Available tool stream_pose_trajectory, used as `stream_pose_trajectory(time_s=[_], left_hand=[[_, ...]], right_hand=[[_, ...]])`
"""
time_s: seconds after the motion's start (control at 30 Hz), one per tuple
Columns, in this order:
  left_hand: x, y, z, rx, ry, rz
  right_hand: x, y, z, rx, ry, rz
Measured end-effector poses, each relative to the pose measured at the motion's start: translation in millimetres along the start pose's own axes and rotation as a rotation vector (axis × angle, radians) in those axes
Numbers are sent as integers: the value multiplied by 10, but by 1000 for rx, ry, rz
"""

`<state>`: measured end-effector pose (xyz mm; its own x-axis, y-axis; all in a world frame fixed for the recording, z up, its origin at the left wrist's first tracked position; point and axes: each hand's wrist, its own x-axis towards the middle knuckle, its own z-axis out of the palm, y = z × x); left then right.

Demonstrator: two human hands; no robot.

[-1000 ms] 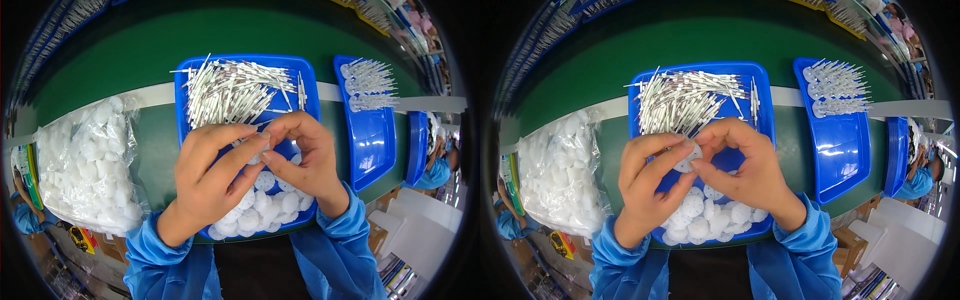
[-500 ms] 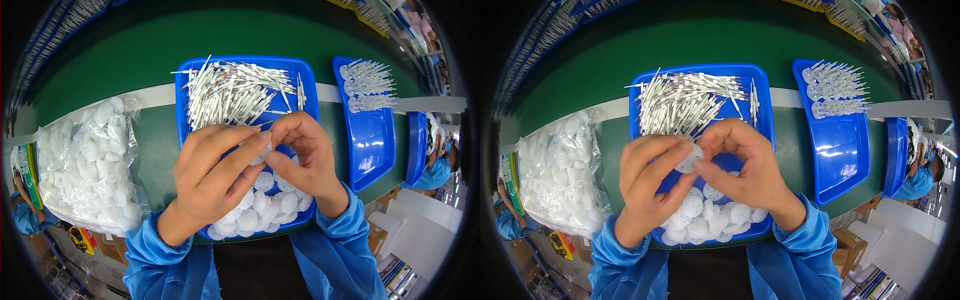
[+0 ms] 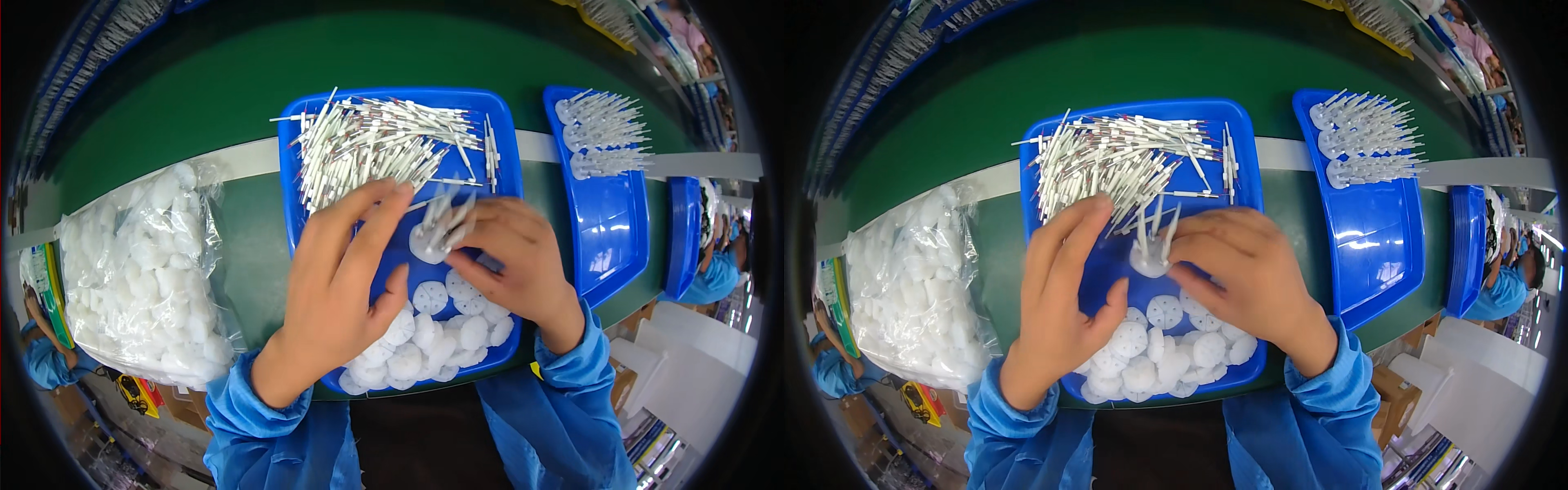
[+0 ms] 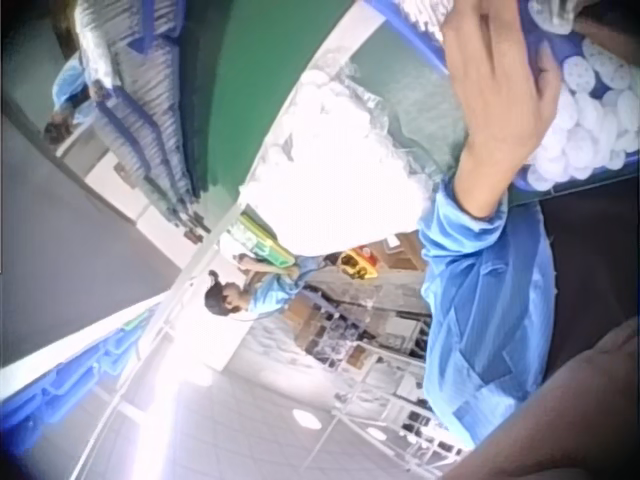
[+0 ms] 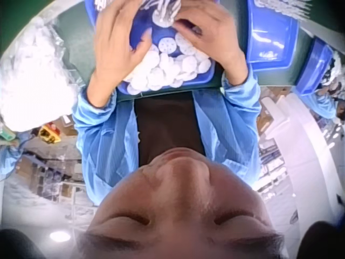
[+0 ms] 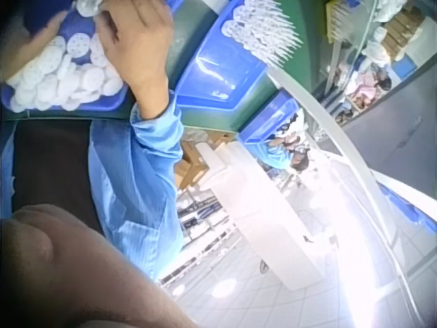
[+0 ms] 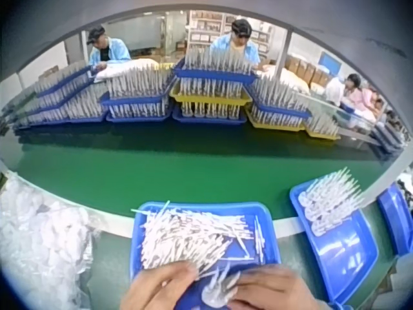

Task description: The person inserts thin metal rods into white cotton pads held in their left hand. They repeatedly pick up a rod from a blue tray, insert it into the cotton, and place the finished item into a second blue tray.

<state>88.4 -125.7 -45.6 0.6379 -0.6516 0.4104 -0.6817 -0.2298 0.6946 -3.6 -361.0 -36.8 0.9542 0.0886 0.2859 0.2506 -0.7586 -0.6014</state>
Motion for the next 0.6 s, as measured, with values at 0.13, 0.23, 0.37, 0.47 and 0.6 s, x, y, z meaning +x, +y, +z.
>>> stream_pose_trajectory(time_s=[0.13, 0.23, 0.37, 0.47, 0.6], left_hand=[[-10, -28, 67, 13, -155, -69], [-6, -37, 54, 63, -187, -37], [24, -32, 33, 54, -234, -101], [65, -29, 49, 56, -244, -122], [119, -50, 95, 70, -245, -129]], right_hand=[[-34, 20, 45, -161, -46, -14], [-45, 33, 38, -124, -44, 2], [-30, 34, 42, -104, -48, -10], [-29, 62, 71, -87, -30, -16], [-8, 61, 89, -83, -22, -16]])
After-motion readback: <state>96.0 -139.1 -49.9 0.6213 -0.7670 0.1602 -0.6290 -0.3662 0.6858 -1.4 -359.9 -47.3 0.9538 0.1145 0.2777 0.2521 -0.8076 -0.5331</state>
